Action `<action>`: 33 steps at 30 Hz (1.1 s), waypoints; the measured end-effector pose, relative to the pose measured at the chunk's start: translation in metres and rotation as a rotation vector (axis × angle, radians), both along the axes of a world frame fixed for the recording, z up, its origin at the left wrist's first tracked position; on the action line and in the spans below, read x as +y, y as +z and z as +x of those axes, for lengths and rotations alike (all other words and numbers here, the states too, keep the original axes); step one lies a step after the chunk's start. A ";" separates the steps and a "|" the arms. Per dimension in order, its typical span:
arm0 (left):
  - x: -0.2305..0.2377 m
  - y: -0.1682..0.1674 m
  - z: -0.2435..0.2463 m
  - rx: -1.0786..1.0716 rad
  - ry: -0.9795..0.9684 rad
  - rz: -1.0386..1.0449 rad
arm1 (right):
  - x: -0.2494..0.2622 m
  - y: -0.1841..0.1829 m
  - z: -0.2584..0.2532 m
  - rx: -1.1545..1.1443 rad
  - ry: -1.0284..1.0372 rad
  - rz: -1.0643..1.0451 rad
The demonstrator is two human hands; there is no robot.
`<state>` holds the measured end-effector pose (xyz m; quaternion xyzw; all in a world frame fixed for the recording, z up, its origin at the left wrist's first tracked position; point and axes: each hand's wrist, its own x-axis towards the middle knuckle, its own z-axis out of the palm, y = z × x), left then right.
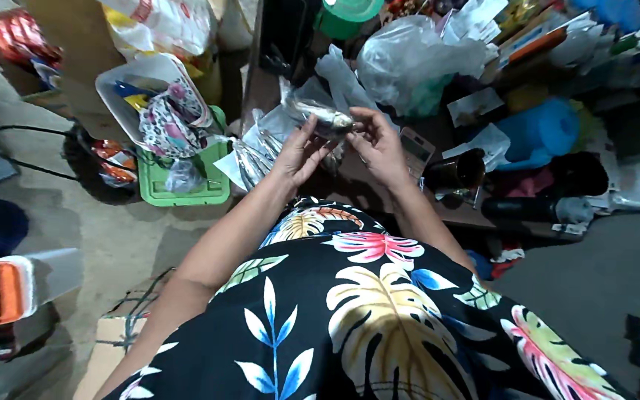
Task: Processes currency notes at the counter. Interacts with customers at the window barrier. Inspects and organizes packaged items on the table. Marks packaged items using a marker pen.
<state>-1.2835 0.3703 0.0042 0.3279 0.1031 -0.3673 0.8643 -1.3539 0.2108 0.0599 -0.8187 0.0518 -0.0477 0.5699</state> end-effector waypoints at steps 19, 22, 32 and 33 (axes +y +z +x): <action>-0.023 0.020 -0.012 -0.450 0.152 0.240 | 0.006 -0.015 -0.001 0.005 -0.320 0.548; -0.020 0.025 -0.007 -0.504 0.101 0.271 | 0.002 -0.017 -0.004 0.021 -0.260 0.642; -0.002 0.023 -0.010 -0.705 -0.060 0.274 | -0.005 -0.021 -0.020 0.123 -0.037 0.535; 0.000 0.023 -0.010 -0.729 -0.097 0.277 | -0.004 -0.018 -0.021 0.131 -0.058 0.470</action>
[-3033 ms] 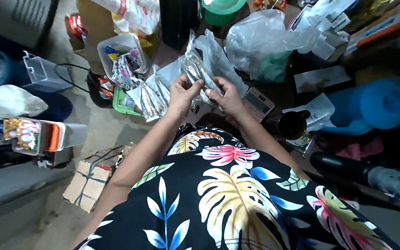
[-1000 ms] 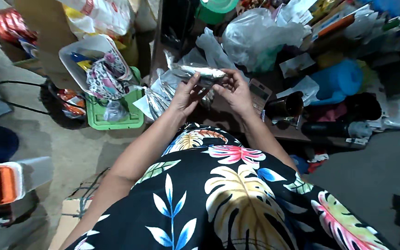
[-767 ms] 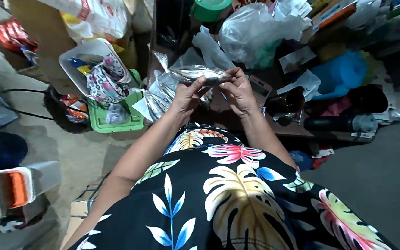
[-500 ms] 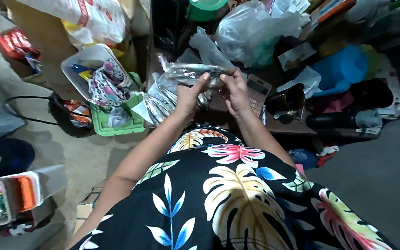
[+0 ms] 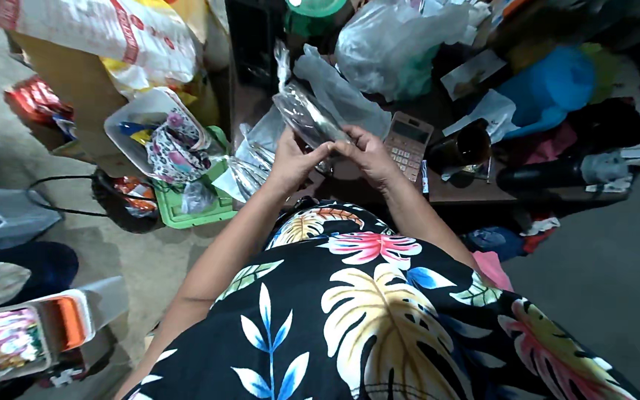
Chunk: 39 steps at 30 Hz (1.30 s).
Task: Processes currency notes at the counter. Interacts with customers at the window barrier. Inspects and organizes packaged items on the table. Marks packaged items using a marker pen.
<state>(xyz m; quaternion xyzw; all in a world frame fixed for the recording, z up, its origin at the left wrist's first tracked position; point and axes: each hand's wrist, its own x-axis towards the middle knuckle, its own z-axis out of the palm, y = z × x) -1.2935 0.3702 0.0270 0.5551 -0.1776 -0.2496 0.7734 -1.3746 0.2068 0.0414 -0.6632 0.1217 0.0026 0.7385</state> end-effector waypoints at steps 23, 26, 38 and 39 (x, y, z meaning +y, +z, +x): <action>0.172 -0.036 0.021 0.033 0.498 0.411 | -0.016 -0.062 0.005 0.330 -0.048 -0.596; 0.187 -0.043 0.011 0.066 0.586 0.368 | 0.005 -0.076 0.026 0.269 0.131 -0.840; 0.201 -0.049 -0.013 0.115 0.666 0.299 | -0.016 -0.080 0.048 0.423 -0.001 -0.658; 0.204 -0.051 -0.013 0.125 0.674 0.297 | -0.024 -0.085 0.044 0.397 -0.074 -0.438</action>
